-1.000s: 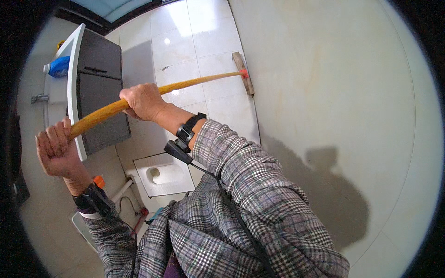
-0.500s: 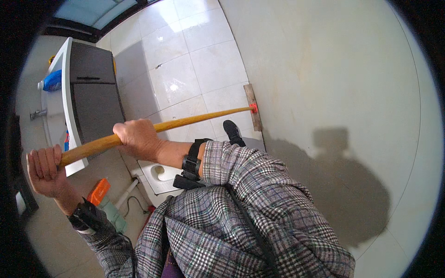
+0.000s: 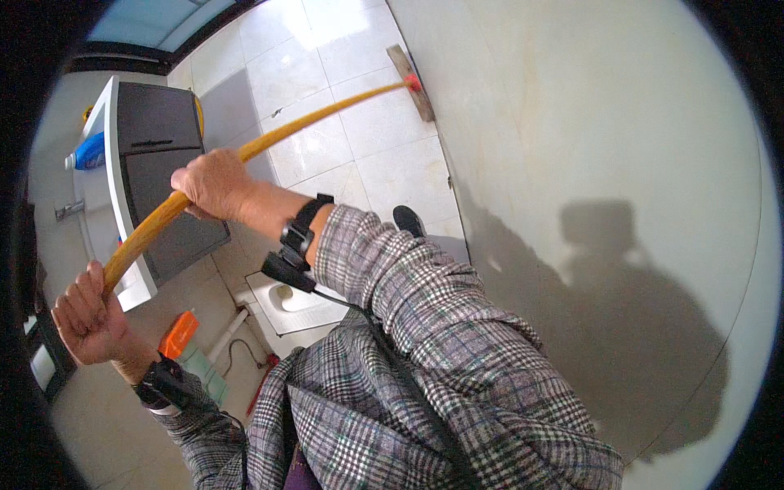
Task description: The person sweeps the tiled bathroom floor with a broom, moving debris toward the squat toilet and then toward the doorway. The person uses both hands to guide the broom and shifts position to cover different areas of the floor.
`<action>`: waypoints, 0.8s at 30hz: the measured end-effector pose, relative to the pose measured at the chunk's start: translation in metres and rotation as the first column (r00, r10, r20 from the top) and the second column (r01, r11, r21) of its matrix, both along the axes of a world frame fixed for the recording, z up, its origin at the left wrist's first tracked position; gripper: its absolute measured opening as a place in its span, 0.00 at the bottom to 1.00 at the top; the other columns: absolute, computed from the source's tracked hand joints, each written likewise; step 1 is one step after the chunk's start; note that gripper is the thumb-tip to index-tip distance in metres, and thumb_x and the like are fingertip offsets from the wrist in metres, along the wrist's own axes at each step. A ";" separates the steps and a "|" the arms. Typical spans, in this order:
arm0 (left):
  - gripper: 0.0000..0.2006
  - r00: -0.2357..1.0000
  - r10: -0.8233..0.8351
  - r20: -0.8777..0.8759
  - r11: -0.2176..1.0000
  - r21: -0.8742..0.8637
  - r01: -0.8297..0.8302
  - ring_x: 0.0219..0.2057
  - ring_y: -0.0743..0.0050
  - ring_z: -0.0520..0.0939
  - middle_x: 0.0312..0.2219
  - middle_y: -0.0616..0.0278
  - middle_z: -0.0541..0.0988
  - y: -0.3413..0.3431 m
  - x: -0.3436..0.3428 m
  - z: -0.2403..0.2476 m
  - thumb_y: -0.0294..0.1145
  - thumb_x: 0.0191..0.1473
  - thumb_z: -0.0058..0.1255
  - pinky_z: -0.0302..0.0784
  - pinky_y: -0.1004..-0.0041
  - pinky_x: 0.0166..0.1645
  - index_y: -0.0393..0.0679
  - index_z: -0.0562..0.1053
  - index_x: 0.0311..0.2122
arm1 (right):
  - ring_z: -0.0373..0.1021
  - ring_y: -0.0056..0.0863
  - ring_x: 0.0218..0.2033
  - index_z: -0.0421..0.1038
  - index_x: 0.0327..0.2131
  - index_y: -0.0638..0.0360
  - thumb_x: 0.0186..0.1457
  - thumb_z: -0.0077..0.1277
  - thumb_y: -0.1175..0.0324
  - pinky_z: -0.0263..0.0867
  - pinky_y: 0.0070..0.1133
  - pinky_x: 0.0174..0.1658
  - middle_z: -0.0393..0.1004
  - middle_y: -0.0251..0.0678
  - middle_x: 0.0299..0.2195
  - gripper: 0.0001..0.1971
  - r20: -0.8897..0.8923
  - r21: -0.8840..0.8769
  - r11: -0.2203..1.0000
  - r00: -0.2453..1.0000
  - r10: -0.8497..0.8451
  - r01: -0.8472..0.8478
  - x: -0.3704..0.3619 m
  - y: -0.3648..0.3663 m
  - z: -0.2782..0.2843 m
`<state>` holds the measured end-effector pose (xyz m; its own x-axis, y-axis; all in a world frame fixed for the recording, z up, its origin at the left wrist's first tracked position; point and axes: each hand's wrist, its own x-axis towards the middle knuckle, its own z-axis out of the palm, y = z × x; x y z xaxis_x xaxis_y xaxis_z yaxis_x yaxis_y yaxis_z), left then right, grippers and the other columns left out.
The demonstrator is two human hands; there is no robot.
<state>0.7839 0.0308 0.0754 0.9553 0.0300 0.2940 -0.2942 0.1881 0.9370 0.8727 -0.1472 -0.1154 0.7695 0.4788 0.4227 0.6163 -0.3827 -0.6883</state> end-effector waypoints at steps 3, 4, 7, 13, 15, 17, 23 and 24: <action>0.21 0.993 0.115 0.029 0.993 0.008 -0.116 0.14 0.80 0.52 0.10 0.76 0.53 -0.004 0.005 -0.006 0.39 0.64 0.36 0.57 0.70 0.34 0.58 0.54 0.16 | 0.78 0.32 0.25 0.75 0.27 0.48 0.48 0.62 0.56 0.74 0.31 0.30 0.79 0.32 0.22 0.10 -0.009 -0.078 0.991 0.994 0.107 -0.107 0.023 0.001 0.001; 0.21 0.989 0.145 0.020 0.989 0.036 -0.146 0.14 0.80 0.52 0.10 0.76 0.53 -0.005 0.002 -0.007 0.39 0.64 0.36 0.57 0.70 0.34 0.58 0.54 0.16 | 0.79 0.33 0.27 0.77 0.28 0.47 0.49 0.61 0.58 0.75 0.31 0.32 0.80 0.32 0.24 0.08 -0.064 -0.061 0.986 0.986 0.152 -0.155 0.024 0.004 0.002; 0.21 0.973 0.231 -0.021 0.972 0.038 -0.230 0.15 0.80 0.52 0.10 0.76 0.53 -0.004 -0.021 -0.008 0.40 0.64 0.35 0.59 0.69 0.35 0.57 0.54 0.17 | 0.77 0.30 0.25 0.75 0.26 0.48 0.47 0.65 0.57 0.73 0.30 0.31 0.78 0.32 0.22 0.10 -0.166 -0.029 0.951 0.939 0.300 -0.309 0.009 0.013 0.002; 0.21 0.906 0.419 -0.059 0.908 0.036 -0.417 0.15 0.80 0.52 0.12 0.75 0.52 0.003 -0.106 -0.051 0.39 0.67 0.34 0.63 0.67 0.35 0.56 0.54 0.18 | 0.76 0.27 0.23 0.76 0.25 0.47 0.48 0.64 0.56 0.71 0.29 0.29 0.78 0.30 0.21 0.10 -0.212 -0.127 0.891 0.890 0.404 -0.435 -0.052 0.030 -0.031; 0.20 0.911 0.407 -0.063 0.913 0.063 -0.403 0.15 0.80 0.53 0.12 0.74 0.53 0.008 -0.134 -0.069 0.39 0.66 0.36 0.63 0.67 0.34 0.55 0.54 0.18 | 0.75 0.27 0.22 0.75 0.25 0.47 0.48 0.63 0.55 0.70 0.28 0.27 0.78 0.30 0.20 0.10 -0.220 -0.140 0.874 0.875 0.431 -0.466 -0.076 0.036 -0.046; 0.20 0.930 0.363 -0.062 0.932 0.044 -0.361 0.15 0.80 0.53 0.12 0.74 0.54 0.014 -0.161 -0.073 0.40 0.65 0.37 0.63 0.66 0.34 0.55 0.55 0.18 | 0.74 0.26 0.21 0.73 0.23 0.47 0.49 0.63 0.54 0.68 0.26 0.23 0.77 0.30 0.19 0.12 -0.185 -0.076 0.887 0.880 0.437 -0.456 -0.105 0.046 -0.054; 0.19 0.963 0.269 -0.025 0.953 0.148 -0.263 0.14 0.83 0.59 0.11 0.74 0.58 0.038 -0.222 -0.011 0.40 0.63 0.41 0.64 0.74 0.27 0.56 0.56 0.18 | 0.75 0.30 0.21 0.69 0.24 0.50 0.47 0.62 0.56 0.70 0.29 0.23 0.75 0.31 0.20 0.13 -0.164 0.129 0.862 0.847 0.505 -0.490 -0.201 0.079 -0.037; 0.19 0.976 0.216 -0.017 0.969 0.128 -0.212 0.14 0.83 0.59 0.10 0.74 0.58 0.039 -0.225 -0.008 0.40 0.63 0.41 0.64 0.75 0.26 0.56 0.56 0.18 | 0.76 0.31 0.22 0.68 0.23 0.50 0.47 0.62 0.56 0.71 0.31 0.24 0.75 0.32 0.19 0.14 -0.151 0.177 0.870 0.861 0.486 -0.460 -0.211 0.078 -0.036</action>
